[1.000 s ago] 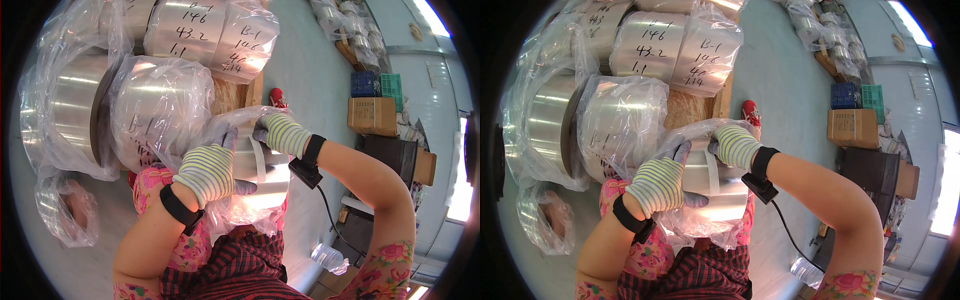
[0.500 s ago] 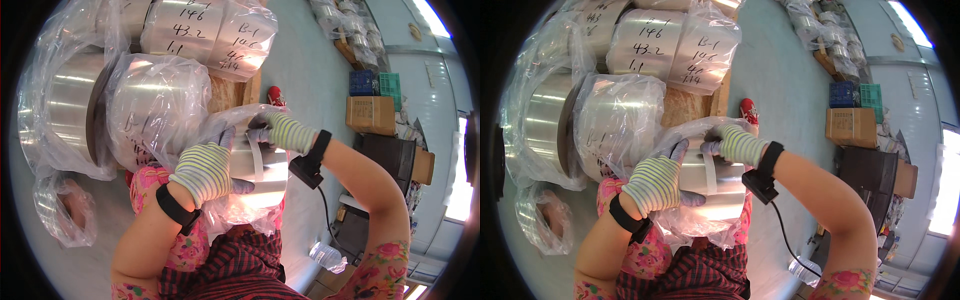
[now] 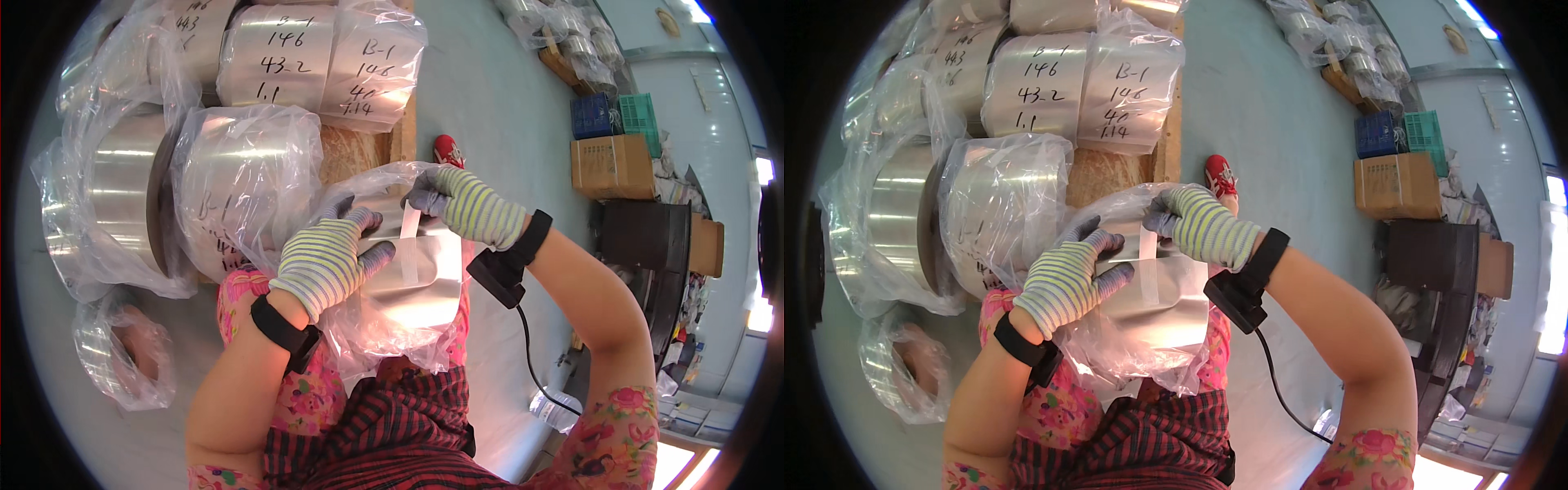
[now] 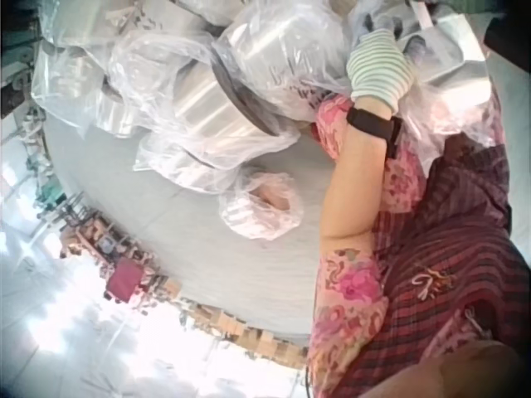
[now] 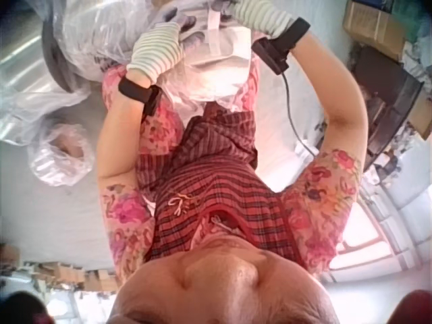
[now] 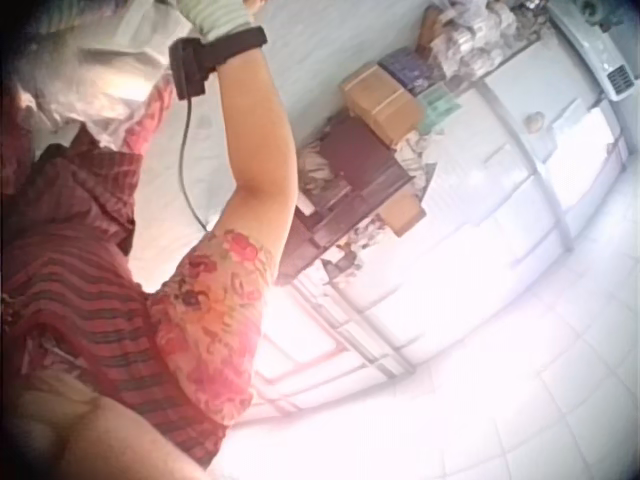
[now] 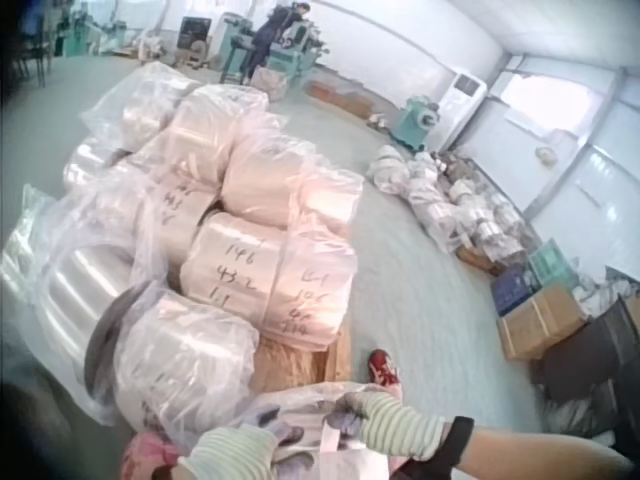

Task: Labeling and marking plastic-wrapped metal rolls on a pallet on the fabrication floor.

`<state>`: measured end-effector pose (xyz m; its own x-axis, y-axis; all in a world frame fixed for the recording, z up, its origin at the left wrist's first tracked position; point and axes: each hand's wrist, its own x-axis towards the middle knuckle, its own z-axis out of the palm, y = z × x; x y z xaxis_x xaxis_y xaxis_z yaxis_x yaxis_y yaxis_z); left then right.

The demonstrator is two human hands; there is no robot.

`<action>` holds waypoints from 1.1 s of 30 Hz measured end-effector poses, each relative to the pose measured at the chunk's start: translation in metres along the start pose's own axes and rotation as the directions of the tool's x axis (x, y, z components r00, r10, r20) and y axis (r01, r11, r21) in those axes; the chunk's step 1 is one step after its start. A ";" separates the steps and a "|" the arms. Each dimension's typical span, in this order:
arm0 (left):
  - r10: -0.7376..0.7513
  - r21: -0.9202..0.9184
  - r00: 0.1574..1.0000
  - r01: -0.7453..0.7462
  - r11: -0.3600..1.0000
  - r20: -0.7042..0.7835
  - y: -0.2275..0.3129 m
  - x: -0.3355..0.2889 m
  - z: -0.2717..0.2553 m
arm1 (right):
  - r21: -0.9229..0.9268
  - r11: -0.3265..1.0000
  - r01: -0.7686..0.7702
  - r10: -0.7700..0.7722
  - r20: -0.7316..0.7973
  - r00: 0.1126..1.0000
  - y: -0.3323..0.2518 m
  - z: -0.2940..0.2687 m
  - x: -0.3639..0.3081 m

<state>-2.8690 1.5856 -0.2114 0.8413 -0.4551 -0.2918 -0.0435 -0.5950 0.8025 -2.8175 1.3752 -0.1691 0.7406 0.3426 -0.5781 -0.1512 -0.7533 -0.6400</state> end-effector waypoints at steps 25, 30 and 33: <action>0.429 0.845 0.882 -0.069 0.531 -0.197 0.026 -0.019 0.029 | 0.768 0.517 0.378 0.021 -0.453 0.891 -0.034 0.058 -0.099; 0.279 0.418 0.952 -0.203 0.885 -0.129 0.018 -0.009 0.033 | 0.296 0.913 0.281 -0.041 -0.618 0.785 -0.020 0.088 -0.063; 0.182 -0.366 0.981 -0.191 0.911 -0.059 -0.035 -0.002 0.058 | -0.050 0.999 -0.007 -0.016 -0.451 0.893 -0.028 0.084 -0.071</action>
<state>-2.9003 1.5688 -0.2697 0.8498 -0.5158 -0.1091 -0.0035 -0.2124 0.9772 -2.9207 1.4193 -0.1530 0.9585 0.0652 -0.2774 -0.1234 -0.7826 -0.6102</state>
